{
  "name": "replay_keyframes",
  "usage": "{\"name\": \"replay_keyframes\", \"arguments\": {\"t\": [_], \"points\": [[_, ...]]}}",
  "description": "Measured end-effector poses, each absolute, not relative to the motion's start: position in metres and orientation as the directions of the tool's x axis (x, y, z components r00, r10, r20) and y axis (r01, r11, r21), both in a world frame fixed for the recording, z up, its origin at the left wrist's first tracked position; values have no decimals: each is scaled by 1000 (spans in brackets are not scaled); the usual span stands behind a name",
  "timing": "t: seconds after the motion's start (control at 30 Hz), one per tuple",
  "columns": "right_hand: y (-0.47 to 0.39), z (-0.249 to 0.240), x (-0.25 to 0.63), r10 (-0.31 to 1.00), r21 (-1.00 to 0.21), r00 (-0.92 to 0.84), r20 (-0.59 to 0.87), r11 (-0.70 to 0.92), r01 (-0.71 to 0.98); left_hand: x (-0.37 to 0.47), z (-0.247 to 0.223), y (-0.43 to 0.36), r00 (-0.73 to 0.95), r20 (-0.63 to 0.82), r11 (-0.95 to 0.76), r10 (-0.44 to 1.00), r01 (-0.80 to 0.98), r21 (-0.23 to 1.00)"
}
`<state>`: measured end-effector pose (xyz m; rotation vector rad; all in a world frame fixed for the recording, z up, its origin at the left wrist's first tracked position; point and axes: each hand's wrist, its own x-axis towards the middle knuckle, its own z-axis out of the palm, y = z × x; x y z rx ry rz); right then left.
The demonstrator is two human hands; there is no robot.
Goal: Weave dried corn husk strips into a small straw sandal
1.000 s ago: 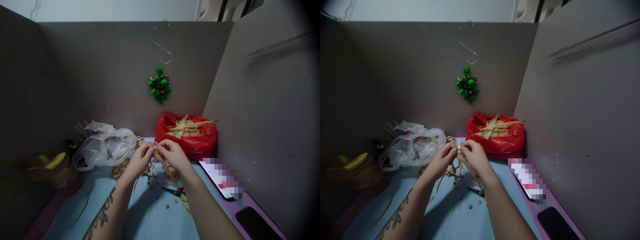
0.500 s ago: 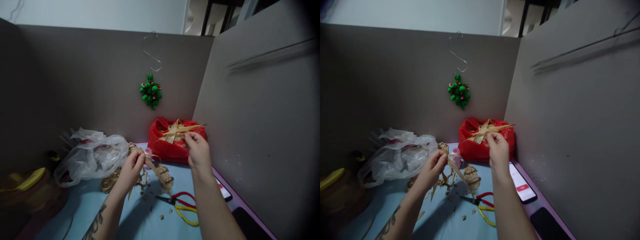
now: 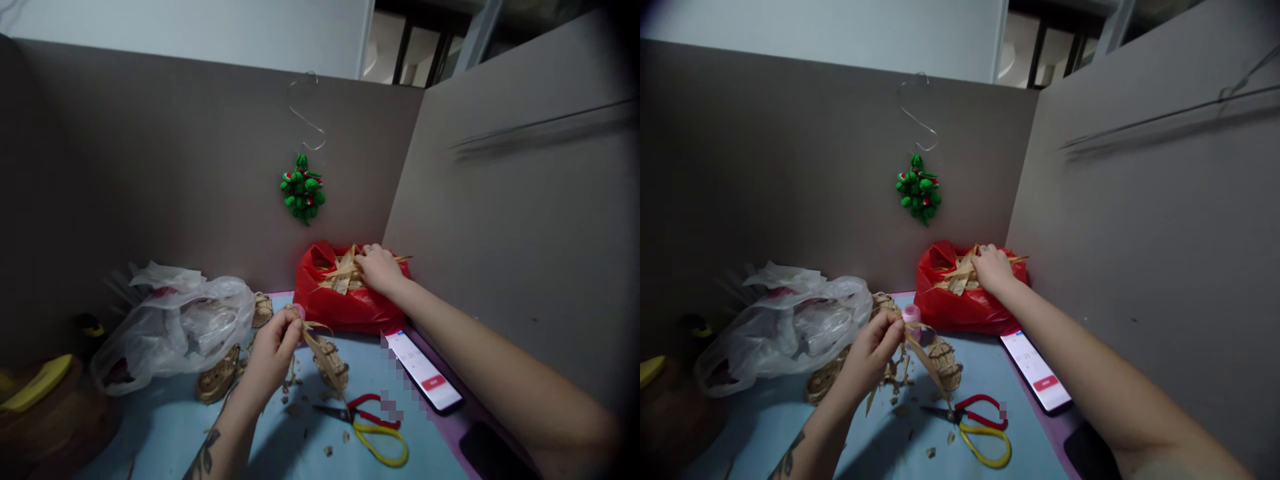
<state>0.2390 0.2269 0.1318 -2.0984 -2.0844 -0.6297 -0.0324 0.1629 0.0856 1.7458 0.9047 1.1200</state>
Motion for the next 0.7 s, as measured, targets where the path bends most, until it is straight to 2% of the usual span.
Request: {"name": "replay_keyframes", "arguments": {"t": [0.07, 0.1, 0.2, 0.27, 0.37, 0.4, 0.47, 0.53, 0.7], "points": [[229, 136, 244, 919, 168, -1, 395, -72, 983, -35, 87, 163, 328, 326, -380, 887, 115, 918], [229, 141, 247, 895, 99, 46, 443, -100, 990, -35, 88, 163, 323, 325, -377, 889, 110, 920], [228, 160, 257, 791, -339, 288, 539, -109, 934, -37, 88, 164, 312, 317, -363, 896, 102, 926], [222, 168, 255, 806, -610, 387, 448, -41, 791, -37, 87, 163, 306, 309, -350, 900, 87, 933], [202, 164, 233, 927, -900, 322, 194, 38, 433, -35, 88, 162, 304, 292, -322, 907, 51, 945], [193, 158, 221, 958, -953, 258, 128, 46, 301, -34, 88, 161, 304, 288, -313, 908, 34, 949], [174, 140, 195, 988, -983, 142, 68, 42, 180, -30, 90, 159, 299, 287, -296, 910, -17, 955], [157, 120, 171, 996, -988, 82, 27, 14, 153, -26, 90, 156, 277, 282, -273, 918, -72, 959], [134, 82, 132, 994, -988, 56, 92, 84, 127, -18, 84, 153, 254, 253, -222, 934, -146, 964]]}}
